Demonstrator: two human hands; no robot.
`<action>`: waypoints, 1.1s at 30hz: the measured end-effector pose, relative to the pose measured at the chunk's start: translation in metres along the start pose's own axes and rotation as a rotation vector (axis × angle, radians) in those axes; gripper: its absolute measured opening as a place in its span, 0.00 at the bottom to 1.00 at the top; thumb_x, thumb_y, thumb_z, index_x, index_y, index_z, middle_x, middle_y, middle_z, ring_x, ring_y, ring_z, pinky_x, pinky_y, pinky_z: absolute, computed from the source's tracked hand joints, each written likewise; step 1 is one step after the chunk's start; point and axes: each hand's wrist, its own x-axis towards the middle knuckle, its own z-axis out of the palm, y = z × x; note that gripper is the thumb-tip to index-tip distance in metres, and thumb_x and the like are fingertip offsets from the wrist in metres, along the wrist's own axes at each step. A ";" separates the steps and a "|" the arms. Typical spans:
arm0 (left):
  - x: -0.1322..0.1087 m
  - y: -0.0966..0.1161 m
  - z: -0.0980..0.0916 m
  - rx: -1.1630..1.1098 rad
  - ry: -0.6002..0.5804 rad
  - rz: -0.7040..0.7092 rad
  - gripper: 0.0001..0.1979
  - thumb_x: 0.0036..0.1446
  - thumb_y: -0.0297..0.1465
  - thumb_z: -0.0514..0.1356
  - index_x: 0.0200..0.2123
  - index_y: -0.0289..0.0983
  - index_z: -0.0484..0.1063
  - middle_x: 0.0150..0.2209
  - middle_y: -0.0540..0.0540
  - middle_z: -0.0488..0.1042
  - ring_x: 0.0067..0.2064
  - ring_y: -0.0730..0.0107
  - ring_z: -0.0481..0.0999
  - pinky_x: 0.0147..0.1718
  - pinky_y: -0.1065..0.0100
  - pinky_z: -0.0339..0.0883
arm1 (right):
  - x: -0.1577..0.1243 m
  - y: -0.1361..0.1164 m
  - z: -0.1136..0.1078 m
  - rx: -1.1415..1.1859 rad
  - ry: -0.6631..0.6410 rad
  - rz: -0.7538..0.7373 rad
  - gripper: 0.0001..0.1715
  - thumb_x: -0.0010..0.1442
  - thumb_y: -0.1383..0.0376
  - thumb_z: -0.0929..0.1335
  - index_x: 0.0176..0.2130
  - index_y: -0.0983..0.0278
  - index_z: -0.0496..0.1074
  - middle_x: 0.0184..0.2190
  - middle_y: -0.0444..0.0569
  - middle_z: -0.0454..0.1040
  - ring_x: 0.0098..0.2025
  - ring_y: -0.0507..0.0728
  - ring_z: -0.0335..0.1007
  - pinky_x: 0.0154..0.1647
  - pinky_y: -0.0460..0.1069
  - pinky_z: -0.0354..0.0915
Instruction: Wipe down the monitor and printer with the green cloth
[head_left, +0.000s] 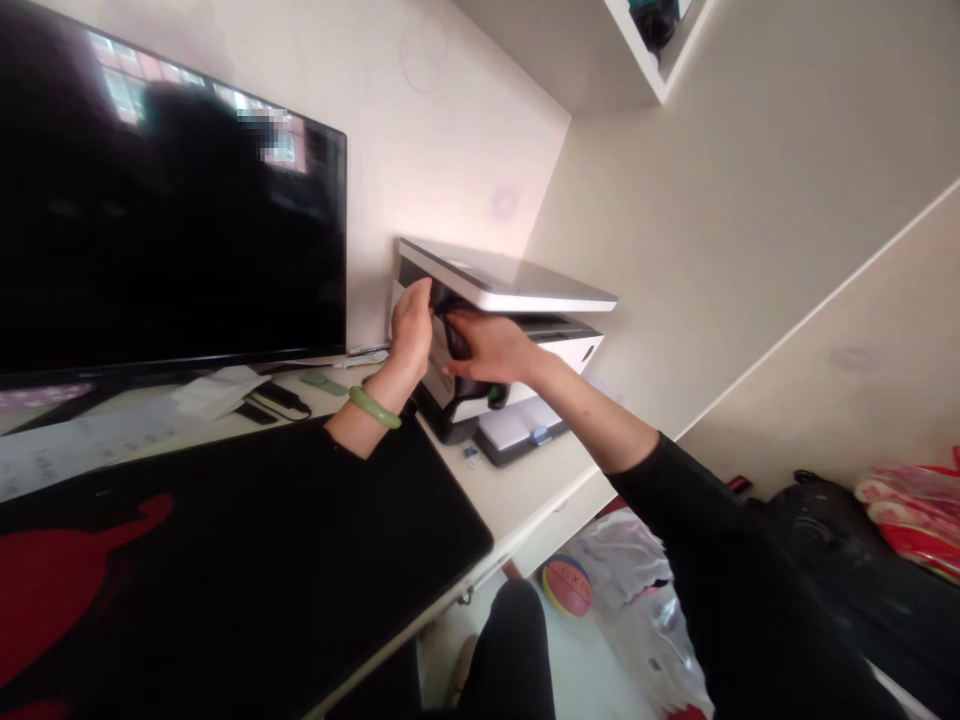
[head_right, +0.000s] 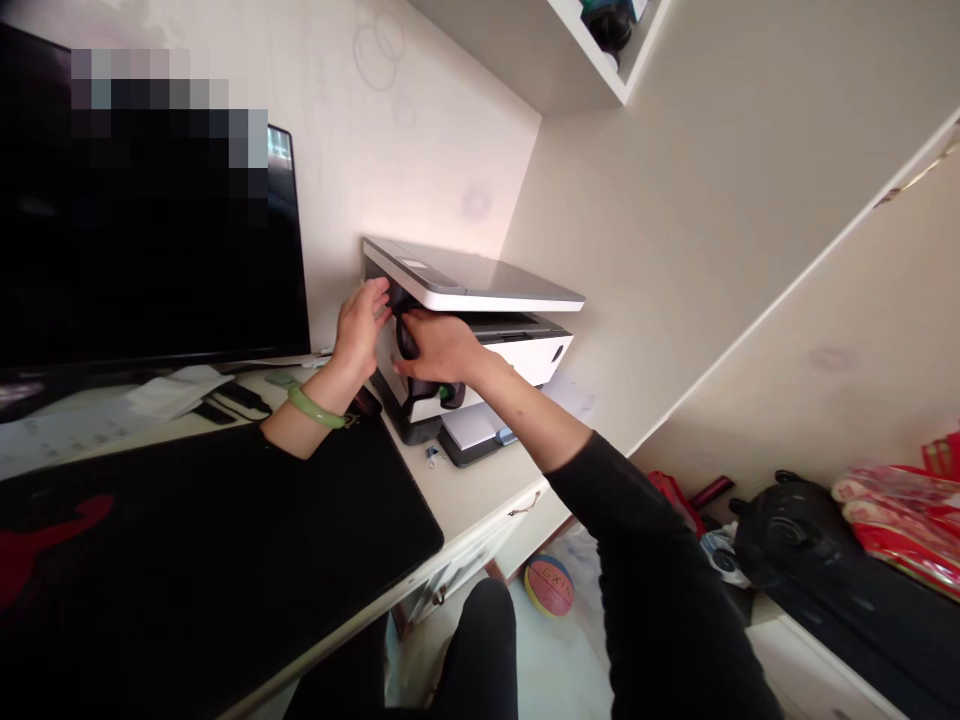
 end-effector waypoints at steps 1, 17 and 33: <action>0.000 -0.002 0.001 -0.006 0.006 -0.010 0.24 0.69 0.55 0.60 0.53 0.43 0.79 0.65 0.39 0.79 0.67 0.52 0.78 0.63 0.55 0.76 | -0.008 0.004 0.002 0.017 0.026 -0.054 0.39 0.66 0.56 0.74 0.69 0.71 0.69 0.71 0.65 0.72 0.72 0.70 0.71 0.72 0.62 0.68; 0.005 0.000 -0.001 -0.020 0.006 -0.034 0.20 0.71 0.50 0.60 0.51 0.43 0.79 0.62 0.40 0.81 0.64 0.53 0.81 0.57 0.59 0.80 | 0.000 -0.007 0.007 -0.020 0.067 -0.038 0.29 0.72 0.67 0.63 0.69 0.67 0.70 0.73 0.57 0.72 0.74 0.65 0.70 0.75 0.60 0.67; 0.005 0.010 -0.003 -0.022 -0.019 -0.080 0.22 0.72 0.53 0.60 0.51 0.41 0.79 0.61 0.39 0.80 0.64 0.53 0.79 0.58 0.59 0.77 | 0.015 -0.032 0.008 -0.194 0.002 0.221 0.26 0.74 0.67 0.62 0.65 0.76 0.72 0.64 0.68 0.79 0.63 0.70 0.79 0.63 0.59 0.75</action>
